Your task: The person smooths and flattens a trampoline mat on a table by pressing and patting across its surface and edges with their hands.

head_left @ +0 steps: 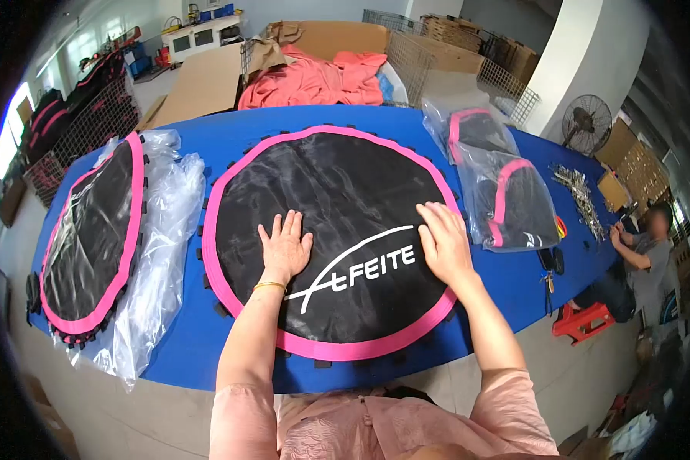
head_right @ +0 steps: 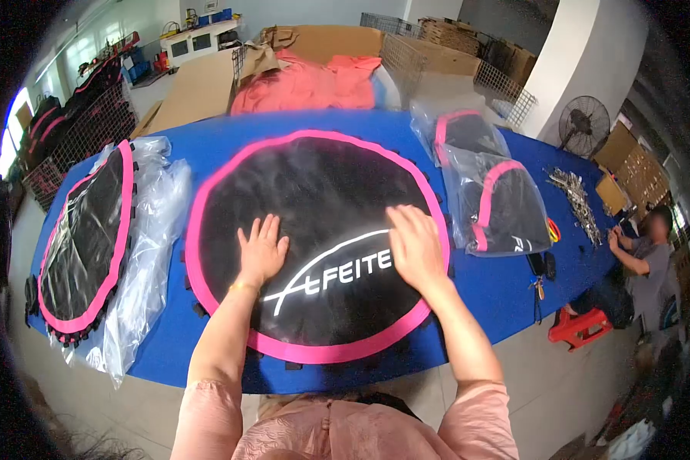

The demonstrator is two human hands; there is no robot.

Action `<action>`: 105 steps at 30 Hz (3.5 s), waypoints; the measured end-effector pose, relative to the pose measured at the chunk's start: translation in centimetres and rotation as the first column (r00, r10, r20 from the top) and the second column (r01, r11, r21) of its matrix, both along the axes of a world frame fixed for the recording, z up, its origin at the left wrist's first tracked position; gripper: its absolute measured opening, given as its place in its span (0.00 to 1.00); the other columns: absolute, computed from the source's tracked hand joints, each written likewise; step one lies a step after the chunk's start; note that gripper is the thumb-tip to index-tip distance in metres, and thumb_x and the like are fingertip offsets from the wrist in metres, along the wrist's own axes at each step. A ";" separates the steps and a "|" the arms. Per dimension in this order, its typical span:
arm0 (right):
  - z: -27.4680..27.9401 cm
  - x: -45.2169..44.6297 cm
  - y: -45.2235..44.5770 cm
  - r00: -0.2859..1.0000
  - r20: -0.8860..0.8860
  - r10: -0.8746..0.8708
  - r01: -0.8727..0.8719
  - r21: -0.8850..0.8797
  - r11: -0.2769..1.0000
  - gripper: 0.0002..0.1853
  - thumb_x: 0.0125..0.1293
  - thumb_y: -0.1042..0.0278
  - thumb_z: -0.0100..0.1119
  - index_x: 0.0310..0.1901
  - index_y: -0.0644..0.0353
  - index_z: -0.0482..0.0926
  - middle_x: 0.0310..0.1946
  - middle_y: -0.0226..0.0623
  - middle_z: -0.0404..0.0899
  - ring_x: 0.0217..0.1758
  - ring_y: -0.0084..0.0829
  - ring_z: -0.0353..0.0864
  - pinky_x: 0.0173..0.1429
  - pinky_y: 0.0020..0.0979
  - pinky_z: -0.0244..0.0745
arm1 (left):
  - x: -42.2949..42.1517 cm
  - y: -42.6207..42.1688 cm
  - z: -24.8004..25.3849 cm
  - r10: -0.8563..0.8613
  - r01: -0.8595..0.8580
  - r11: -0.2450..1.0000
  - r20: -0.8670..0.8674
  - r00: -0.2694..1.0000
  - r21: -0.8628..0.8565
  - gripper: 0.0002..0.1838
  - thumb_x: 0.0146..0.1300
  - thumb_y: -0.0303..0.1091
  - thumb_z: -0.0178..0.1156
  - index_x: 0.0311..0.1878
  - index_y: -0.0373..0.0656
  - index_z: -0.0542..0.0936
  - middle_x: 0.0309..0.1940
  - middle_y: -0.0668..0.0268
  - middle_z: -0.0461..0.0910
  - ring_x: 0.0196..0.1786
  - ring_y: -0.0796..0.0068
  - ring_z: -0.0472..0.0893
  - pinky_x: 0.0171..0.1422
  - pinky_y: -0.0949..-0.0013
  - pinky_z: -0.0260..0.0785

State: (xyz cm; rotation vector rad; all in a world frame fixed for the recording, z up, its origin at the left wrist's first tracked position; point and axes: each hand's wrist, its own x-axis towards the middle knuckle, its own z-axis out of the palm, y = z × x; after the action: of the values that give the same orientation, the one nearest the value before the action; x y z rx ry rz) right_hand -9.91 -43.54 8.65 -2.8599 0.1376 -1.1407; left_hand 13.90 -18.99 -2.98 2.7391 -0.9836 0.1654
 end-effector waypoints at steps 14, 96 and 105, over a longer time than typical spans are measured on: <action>-13.0 4.9 -10.0 0.829 -0.391 -0.400 0.484 0.142 0.864 0.31 0.80 0.45 0.49 0.78 0.49 0.71 0.80 0.51 0.65 0.85 0.50 0.59 0.86 0.60 0.47 | 0.3 0.3 0.1 -0.001 0.001 1.000 0.022 1.000 0.018 0.34 0.81 0.56 0.46 0.84 0.52 0.62 0.85 0.64 0.60 0.86 0.50 0.57 0.85 0.28 0.43; -13.2 4.7 -10.4 0.911 -0.216 -0.352 0.391 0.179 0.903 0.23 0.78 0.54 0.57 0.69 0.53 0.79 0.72 0.52 0.75 0.78 0.53 0.68 0.82 0.57 0.54 | 1.2 -9.3 0.8 -0.251 0.250 0.968 0.084 0.964 0.024 0.24 0.82 0.43 0.49 0.77 0.52 0.72 0.79 0.66 0.71 0.81 0.53 0.68 0.83 0.27 0.48; -13.1 4.8 -10.4 0.916 -0.211 -0.342 0.381 0.186 0.906 0.23 0.79 0.54 0.56 0.68 0.54 0.79 0.72 0.52 0.75 0.78 0.53 0.68 0.82 0.57 0.54 | -1.6 -8.0 1.8 -0.346 0.344 0.938 0.126 0.930 0.038 0.23 0.74 0.32 0.55 0.71 0.47 0.77 0.73 0.63 0.77 0.77 0.56 0.73 0.84 0.28 0.48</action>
State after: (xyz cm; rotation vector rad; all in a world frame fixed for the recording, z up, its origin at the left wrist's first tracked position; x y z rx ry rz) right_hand -5.12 -53.98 -4.47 -2.7914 0.7866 -0.8462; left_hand 12.35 -26.99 -1.21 2.5403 -1.4881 0.2802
